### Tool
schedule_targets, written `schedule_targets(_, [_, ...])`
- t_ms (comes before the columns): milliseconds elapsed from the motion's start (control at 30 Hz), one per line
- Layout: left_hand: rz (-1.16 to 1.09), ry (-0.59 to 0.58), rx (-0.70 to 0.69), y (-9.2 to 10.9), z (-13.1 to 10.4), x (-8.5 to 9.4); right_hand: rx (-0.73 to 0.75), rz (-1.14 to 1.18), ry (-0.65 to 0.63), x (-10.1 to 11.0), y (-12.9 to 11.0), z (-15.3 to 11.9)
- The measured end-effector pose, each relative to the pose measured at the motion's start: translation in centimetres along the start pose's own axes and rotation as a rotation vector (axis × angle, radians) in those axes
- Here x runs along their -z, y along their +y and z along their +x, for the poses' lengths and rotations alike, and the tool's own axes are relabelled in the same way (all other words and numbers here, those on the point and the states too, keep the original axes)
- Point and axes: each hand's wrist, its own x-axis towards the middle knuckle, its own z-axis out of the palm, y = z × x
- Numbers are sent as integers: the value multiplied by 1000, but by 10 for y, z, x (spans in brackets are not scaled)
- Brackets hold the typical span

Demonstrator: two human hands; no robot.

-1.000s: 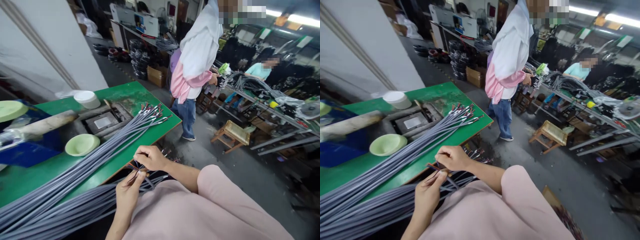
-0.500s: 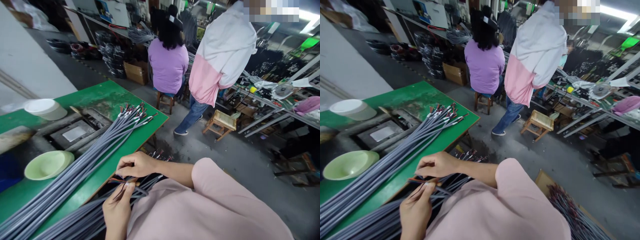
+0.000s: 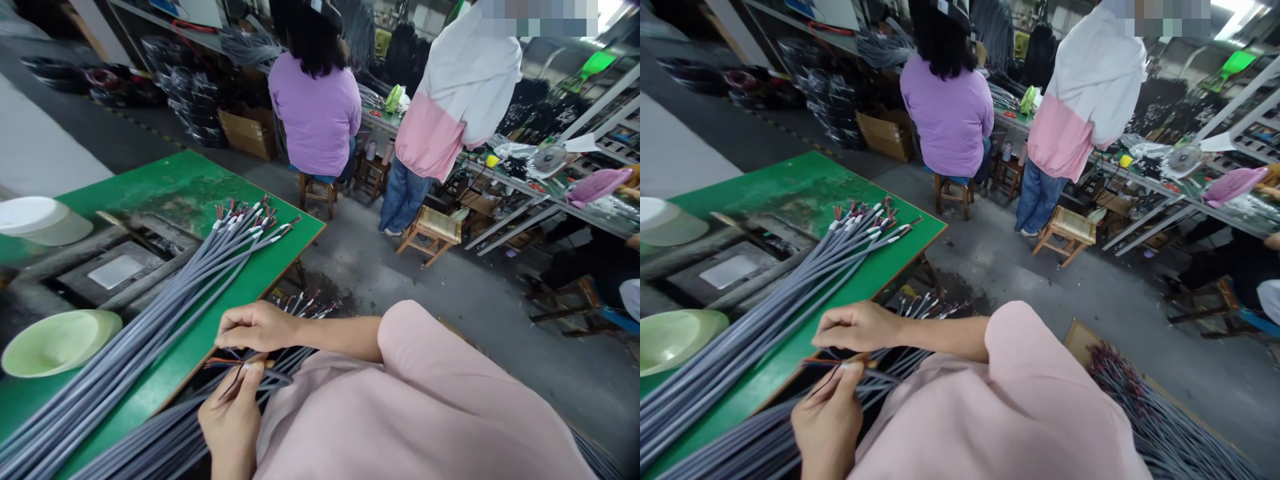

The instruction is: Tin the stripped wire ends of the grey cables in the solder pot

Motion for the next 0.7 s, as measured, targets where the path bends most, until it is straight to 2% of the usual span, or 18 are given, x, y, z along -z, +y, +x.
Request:
schedule_targets(167, [-80, 56, 10, -1, 2, -3, -37, 97, 80, 1, 7, -3])
schedule_targets(233, [-164, 20, 4, -1, 6, -1, -56, 197, 105, 1, 10, 1])
schedule_targets(333, [-342, -108, 14, 3, 11, 5, -114, 344, 92, 5, 9, 11])
schedule_targets(400, [-437, -200, 54, 10, 12, 11, -175, 410, -83, 11, 7, 17])
schedule_targets(500, [-492, -273, 108, 22, 11, 18, -283, 491, -512, 19, 6, 21])
schedule_targets(533, [-489, -284, 114, 24, 10, 20, -319, 510, -609, 20, 7, 23])
schedule_targets(633, [-460, -339, 95, 30, 6, 22, -399, 504, -764, 19, 11, 31])
schedule_targets(700, [-440, -393, 75, 32, 4, 21, -383, 462, -843, 17, 15, 37])
